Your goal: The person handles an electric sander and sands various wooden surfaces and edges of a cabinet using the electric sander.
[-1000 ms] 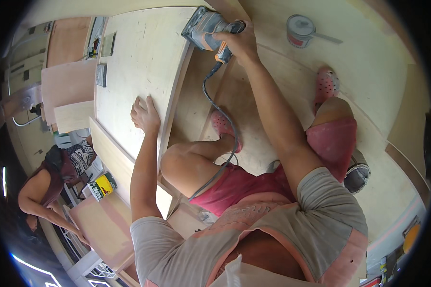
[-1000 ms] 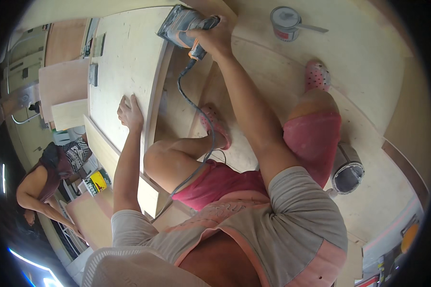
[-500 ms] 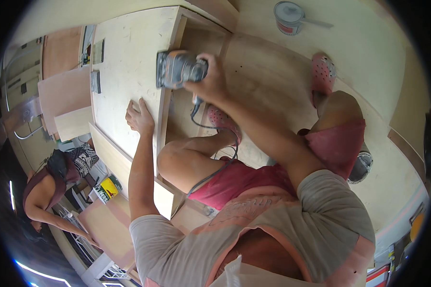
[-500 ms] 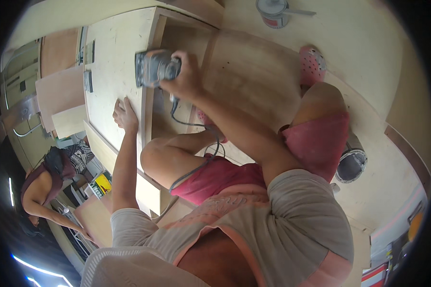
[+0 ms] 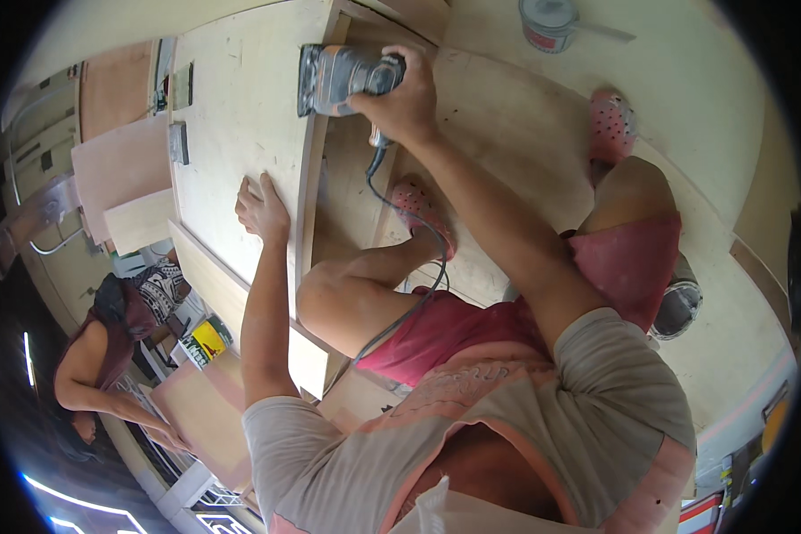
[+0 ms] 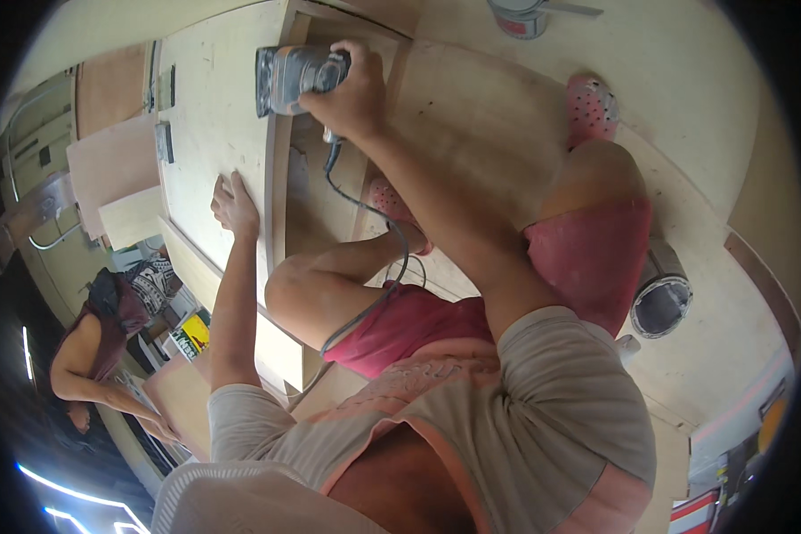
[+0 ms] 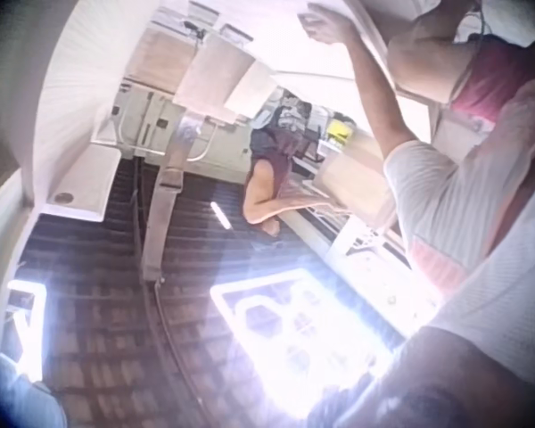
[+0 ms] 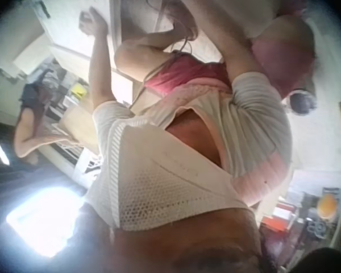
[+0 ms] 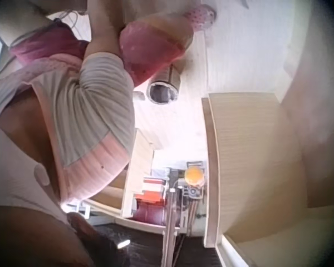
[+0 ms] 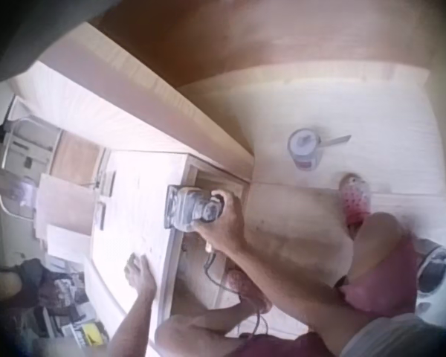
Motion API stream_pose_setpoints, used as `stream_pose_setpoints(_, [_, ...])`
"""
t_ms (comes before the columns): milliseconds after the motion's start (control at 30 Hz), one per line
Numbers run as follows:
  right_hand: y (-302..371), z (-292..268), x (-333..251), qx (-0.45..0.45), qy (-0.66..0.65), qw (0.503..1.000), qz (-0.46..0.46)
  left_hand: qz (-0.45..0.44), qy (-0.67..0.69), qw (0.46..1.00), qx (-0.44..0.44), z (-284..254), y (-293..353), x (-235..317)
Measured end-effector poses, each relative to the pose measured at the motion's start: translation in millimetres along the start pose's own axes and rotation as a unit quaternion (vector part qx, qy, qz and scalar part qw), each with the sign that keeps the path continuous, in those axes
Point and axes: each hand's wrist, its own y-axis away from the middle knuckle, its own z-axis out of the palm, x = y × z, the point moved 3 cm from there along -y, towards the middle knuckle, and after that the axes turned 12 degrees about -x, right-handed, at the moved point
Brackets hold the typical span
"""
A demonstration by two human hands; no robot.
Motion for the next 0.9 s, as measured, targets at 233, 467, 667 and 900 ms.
stream_pose_setpoints(233, [-39.3, -16.9, -8.1, -0.013, 0.046, 0.996, -0.070, -0.003, -0.007, 1.000, -0.004, 1.9, -2.5, -3.3])
stream_pose_setpoints(467, [-17.4, -9.5, -17.2, -0.040, 0.039, 0.979, -0.197, -0.001, -0.025, 1.000, 0.002, 1.7, -2.0, -6.4])
stream_pose_setpoints(667, [-34.8, -20.8, -12.0, -0.019, 0.032, 0.977, -0.209, -0.005, -0.006, 1.000, -0.014, 3.0, -3.6, -3.0])
stream_pose_setpoints(900, [-47.5, -17.0, 47.9, -0.124, -0.349, 0.929, 0.009, 0.010, -0.002, 1.000, 0.003, 2.8, -3.0, -5.2])
